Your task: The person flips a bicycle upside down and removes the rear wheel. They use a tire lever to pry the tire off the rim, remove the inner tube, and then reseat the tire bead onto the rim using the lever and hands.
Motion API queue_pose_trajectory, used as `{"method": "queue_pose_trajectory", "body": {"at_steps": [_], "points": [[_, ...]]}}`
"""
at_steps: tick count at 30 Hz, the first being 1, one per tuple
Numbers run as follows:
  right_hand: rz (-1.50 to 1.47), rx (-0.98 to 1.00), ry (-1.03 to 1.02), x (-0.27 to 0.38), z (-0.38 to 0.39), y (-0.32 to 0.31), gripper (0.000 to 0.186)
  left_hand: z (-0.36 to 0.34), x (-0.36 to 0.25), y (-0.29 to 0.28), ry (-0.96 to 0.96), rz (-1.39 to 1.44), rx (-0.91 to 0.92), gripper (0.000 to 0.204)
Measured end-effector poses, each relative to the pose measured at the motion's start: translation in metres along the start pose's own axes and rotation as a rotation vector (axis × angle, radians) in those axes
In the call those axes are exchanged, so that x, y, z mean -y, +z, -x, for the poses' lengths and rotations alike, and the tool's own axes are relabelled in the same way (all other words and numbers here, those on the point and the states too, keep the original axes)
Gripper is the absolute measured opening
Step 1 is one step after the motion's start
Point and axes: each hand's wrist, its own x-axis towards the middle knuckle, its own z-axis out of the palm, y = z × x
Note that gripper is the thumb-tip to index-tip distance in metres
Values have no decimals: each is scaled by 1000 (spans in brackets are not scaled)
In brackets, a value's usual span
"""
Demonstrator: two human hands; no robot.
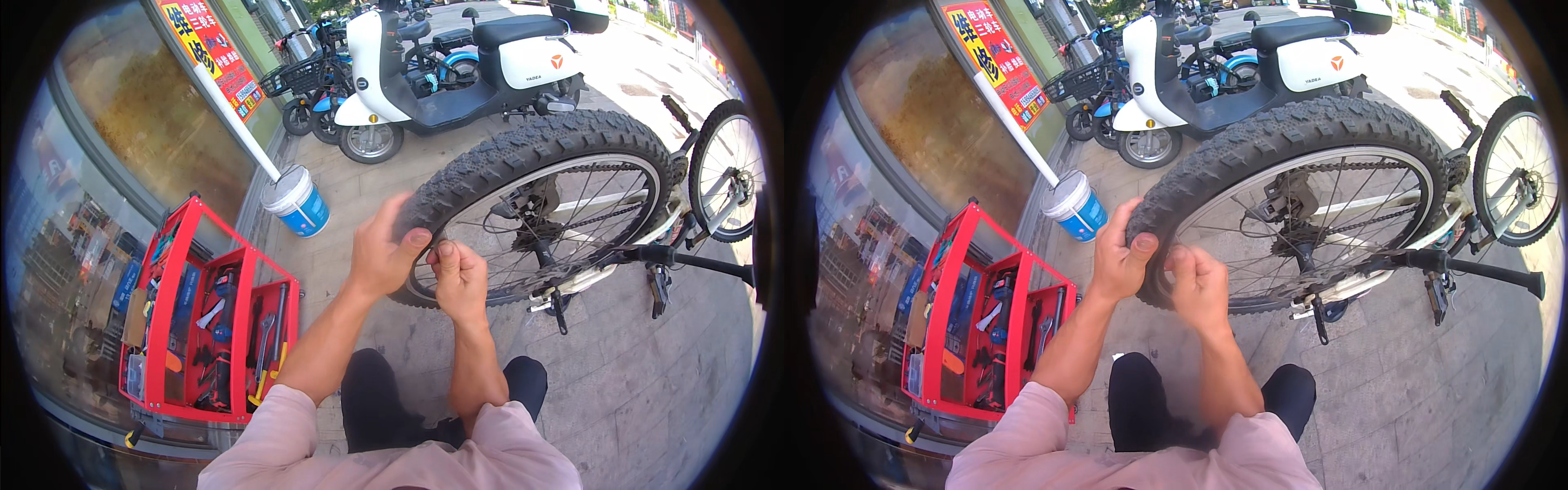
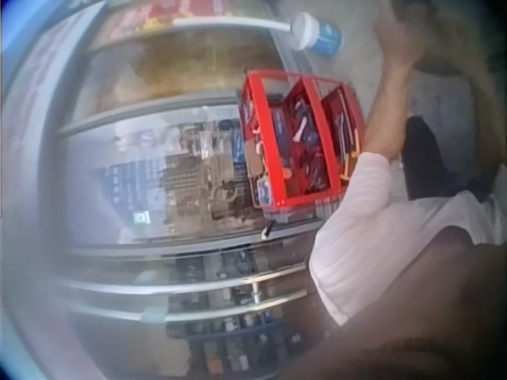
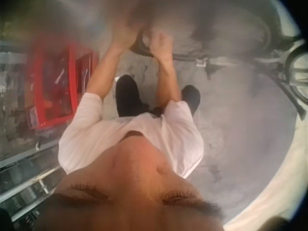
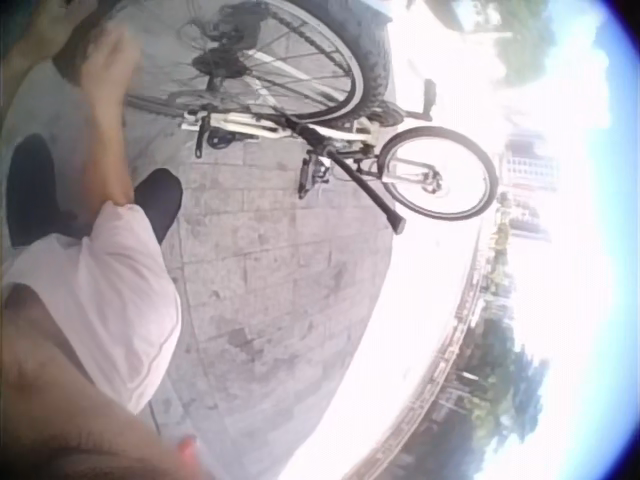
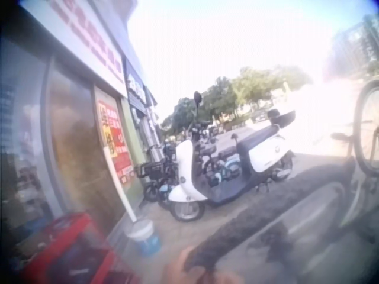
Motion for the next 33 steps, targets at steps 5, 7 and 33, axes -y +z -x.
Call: {"method": "queue_pose_trajectory", "body": {"at_steps": [5,7,33], "points": [[203,73,-55,8,-7,-16,27,2,4,2,10,32,9,67],[296,125,-98,17,-9,-19,24,10,17,3,44,56,-55,68],[526,251,-57,13,-2,-45,24,42,-11,15,220,-615,-80,77]]}}
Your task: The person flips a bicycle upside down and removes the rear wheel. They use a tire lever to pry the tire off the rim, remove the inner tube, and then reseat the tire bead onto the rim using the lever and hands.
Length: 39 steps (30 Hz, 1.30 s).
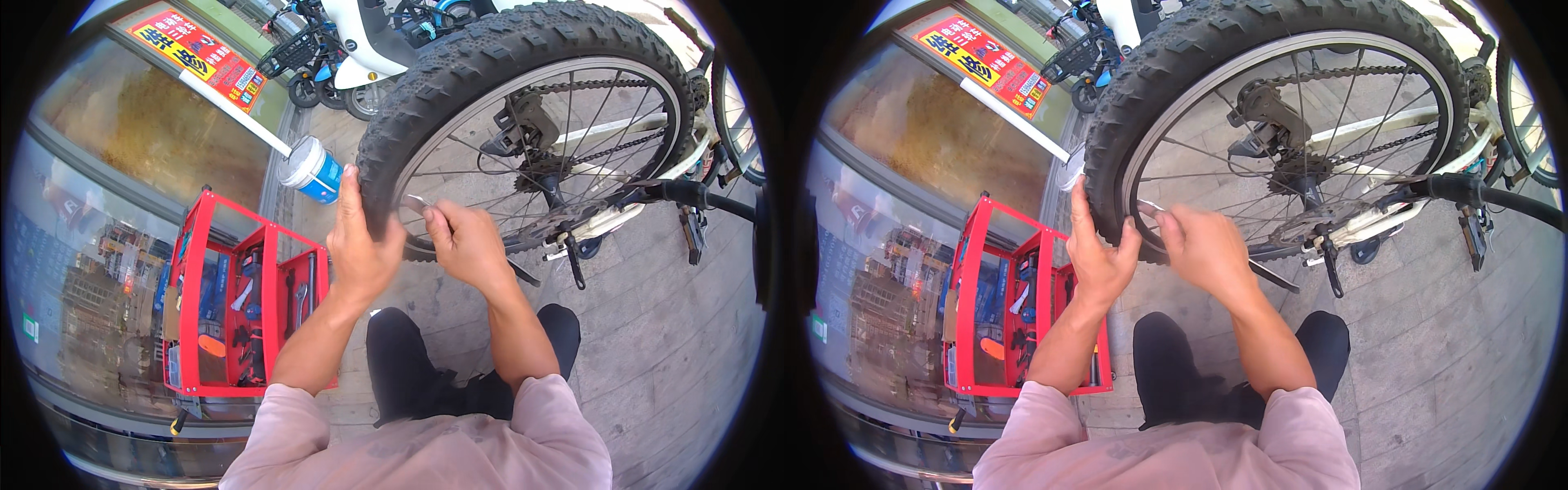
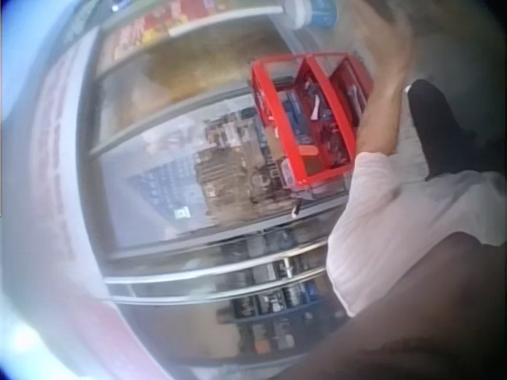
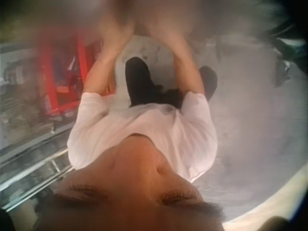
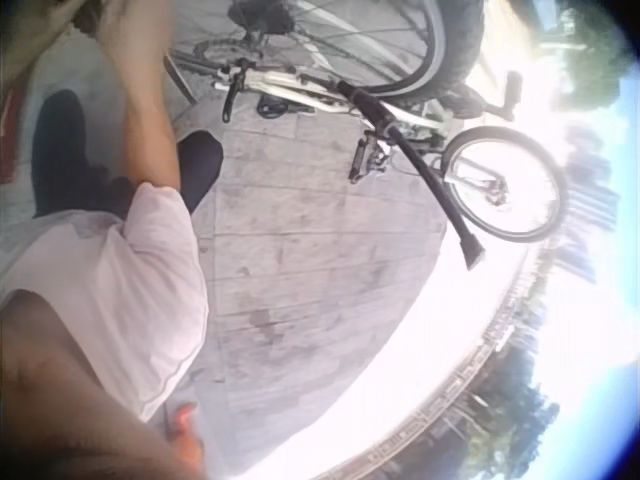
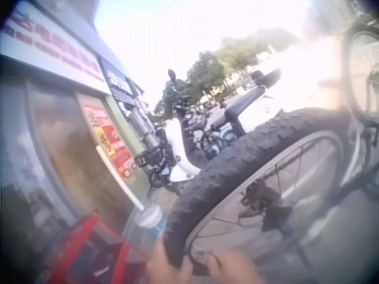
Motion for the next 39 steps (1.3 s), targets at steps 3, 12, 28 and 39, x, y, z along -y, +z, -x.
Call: {"method": "queue_pose_trajectory", "body": {"at_steps": [3,12,28,39], "points": [[-104,-93,5,-8,4,3,25,-14,-9,-9,58,-16,58,77],[-138,-161,-129,4,0,13,26,-14,-7,-14,2,48,149,80],[-575,-371,13,27,-16,33,29,-15,-7,-2,-18,-21,85,75],[-772,-437,33,41,-30,14,31,-17,-8,-3,124,-31,22,82]]}}
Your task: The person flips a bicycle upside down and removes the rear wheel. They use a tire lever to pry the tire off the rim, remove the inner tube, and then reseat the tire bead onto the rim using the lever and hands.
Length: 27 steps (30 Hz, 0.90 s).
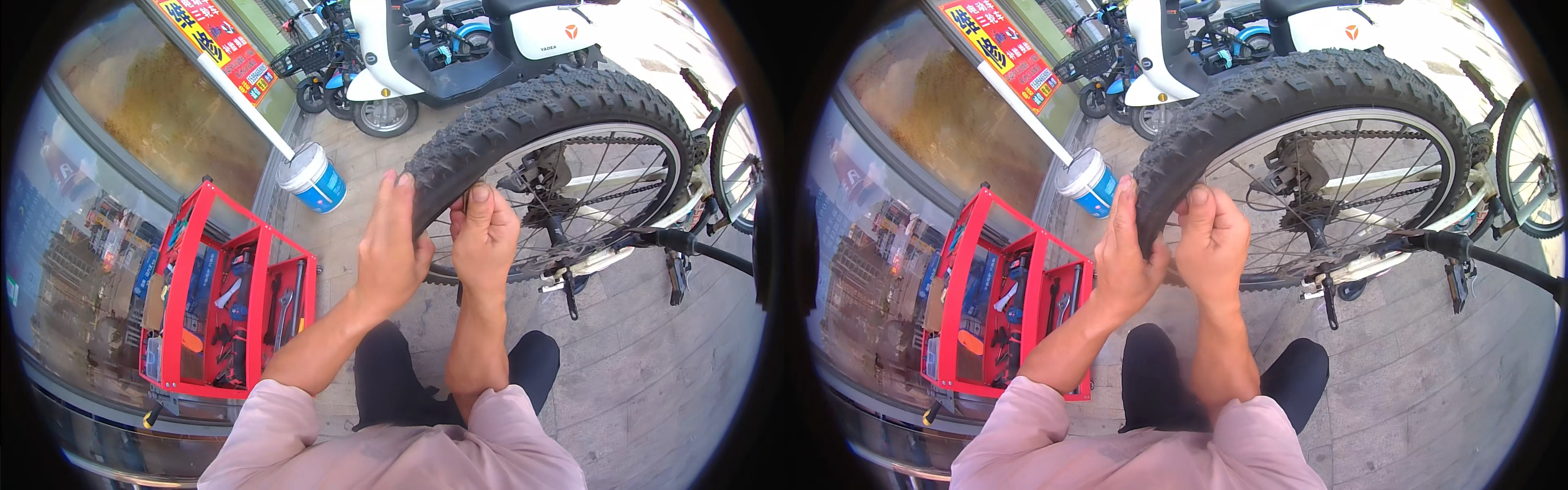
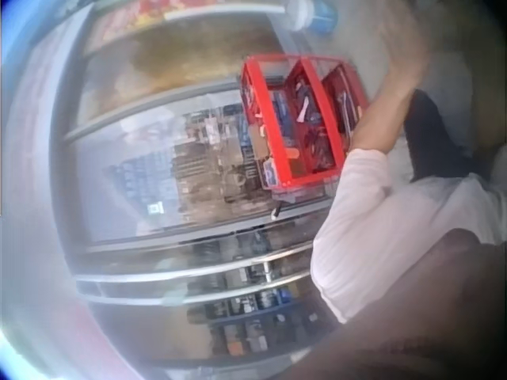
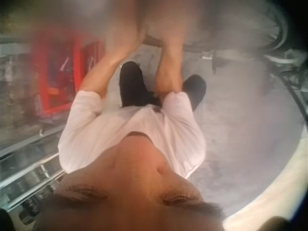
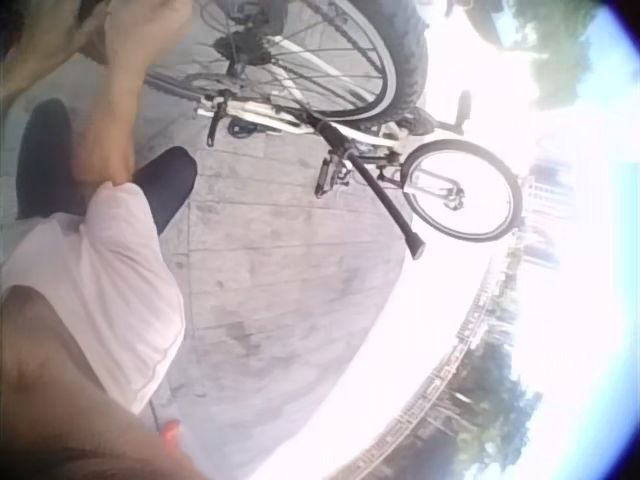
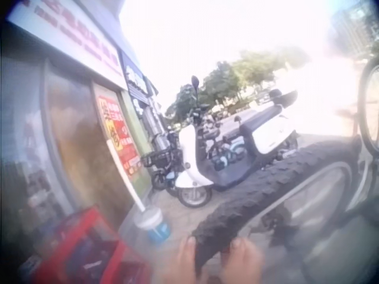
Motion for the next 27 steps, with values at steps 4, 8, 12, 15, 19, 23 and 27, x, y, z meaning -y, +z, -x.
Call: {"method": "queue_pose_trajectory", "body": {"at_steps": [4,8,12,15,19,23,27], "points": [[-41,49,-6,14,-7,-8,36,4,-2,-3,-61,54,45,84],[-113,53,22,35,-22,-13,37,20,-1,-3,-111,58,58,85],[71,142,37,30,-20,-19,37,39,12,0,-127,85,103,81],[217,198,-11,20,-9,-18,32,30,14,-21,-177,226,188,81],[337,248,-35,2,12,-18,24,-40,23,-17,-108,619,106,79],[260,195,-43,-2,30,-18,21,-32,17,-24,-191,677,240,60],[-205,-121,-110,31,20,-37,32,-14,21,-18,-181,632,234,54]]}}
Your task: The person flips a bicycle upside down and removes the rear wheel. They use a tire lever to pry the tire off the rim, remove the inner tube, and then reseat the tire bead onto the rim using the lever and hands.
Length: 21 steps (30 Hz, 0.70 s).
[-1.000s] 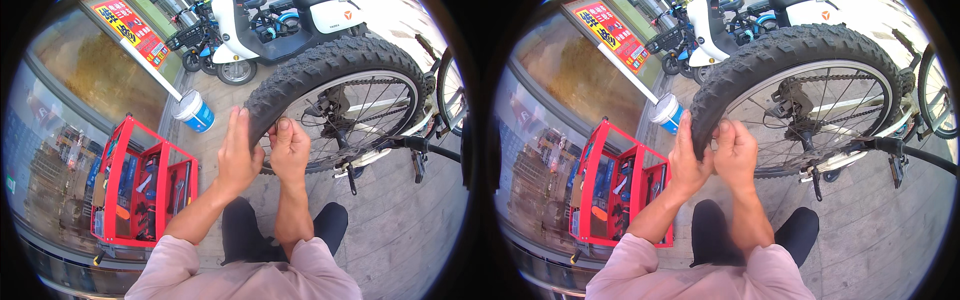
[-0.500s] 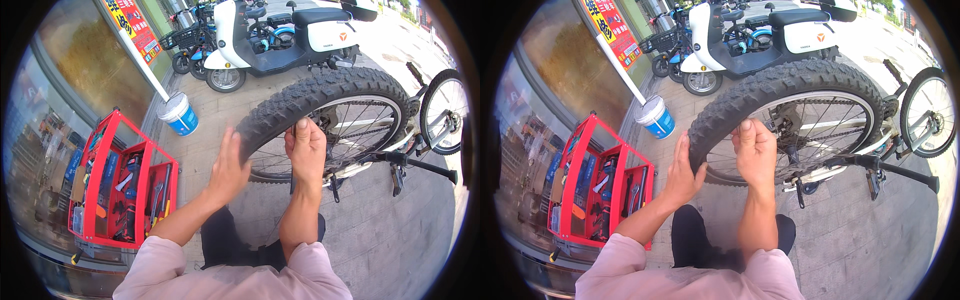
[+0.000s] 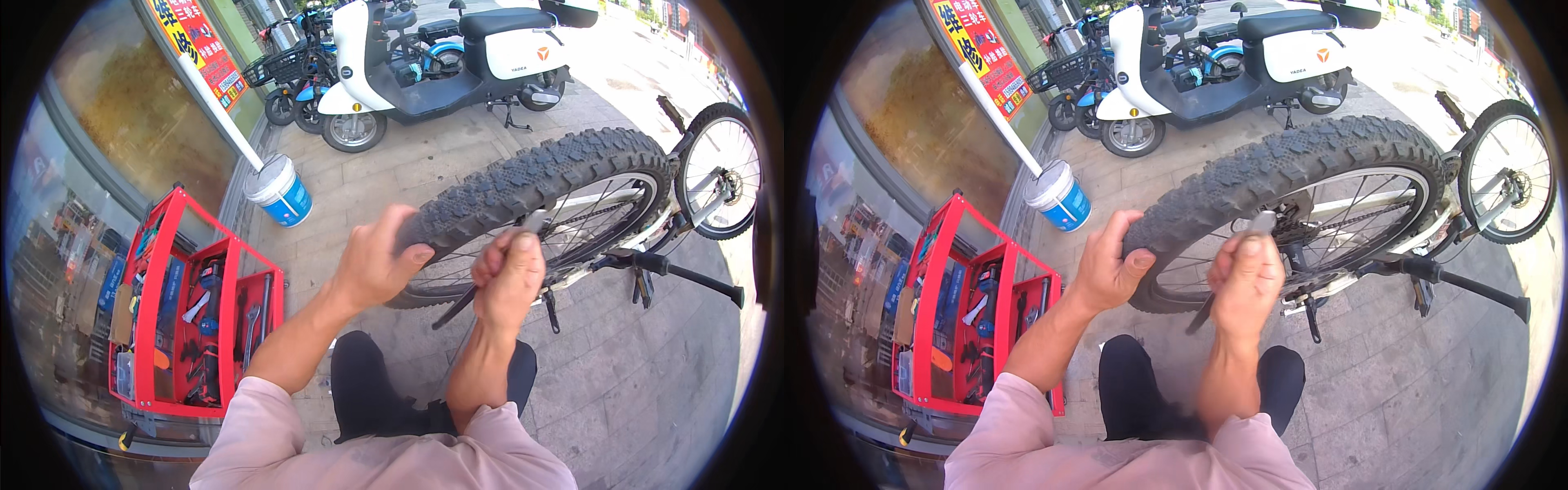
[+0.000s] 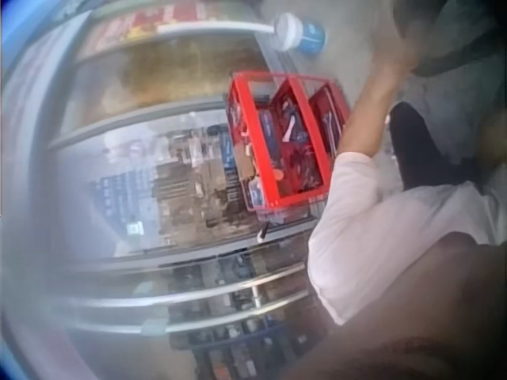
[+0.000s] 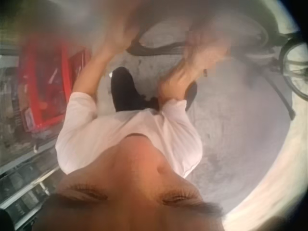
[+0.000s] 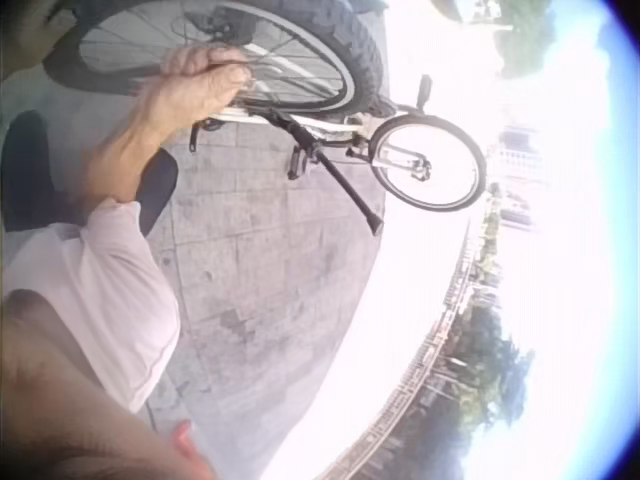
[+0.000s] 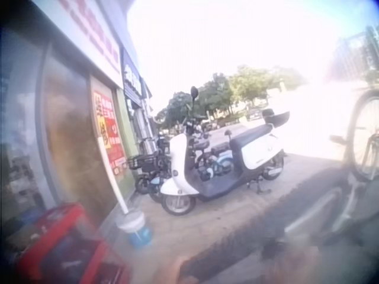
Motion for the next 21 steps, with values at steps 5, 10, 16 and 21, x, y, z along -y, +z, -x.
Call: {"method": "queue_pose_trajectory", "body": {"at_steps": [5,10,16,21], "points": [[157,26,-386,149,-51,19,35,37,28,3,19,-69,-46,54],[565,345,-89,78,-10,-24,30,10,3,2,18,-44,-75,56],[760,469,-84,-15,30,-33,16,27,12,5,61,-61,-117,62],[694,470,-97,-19,31,-21,8,35,-1,13,40,-31,-166,72]]}}
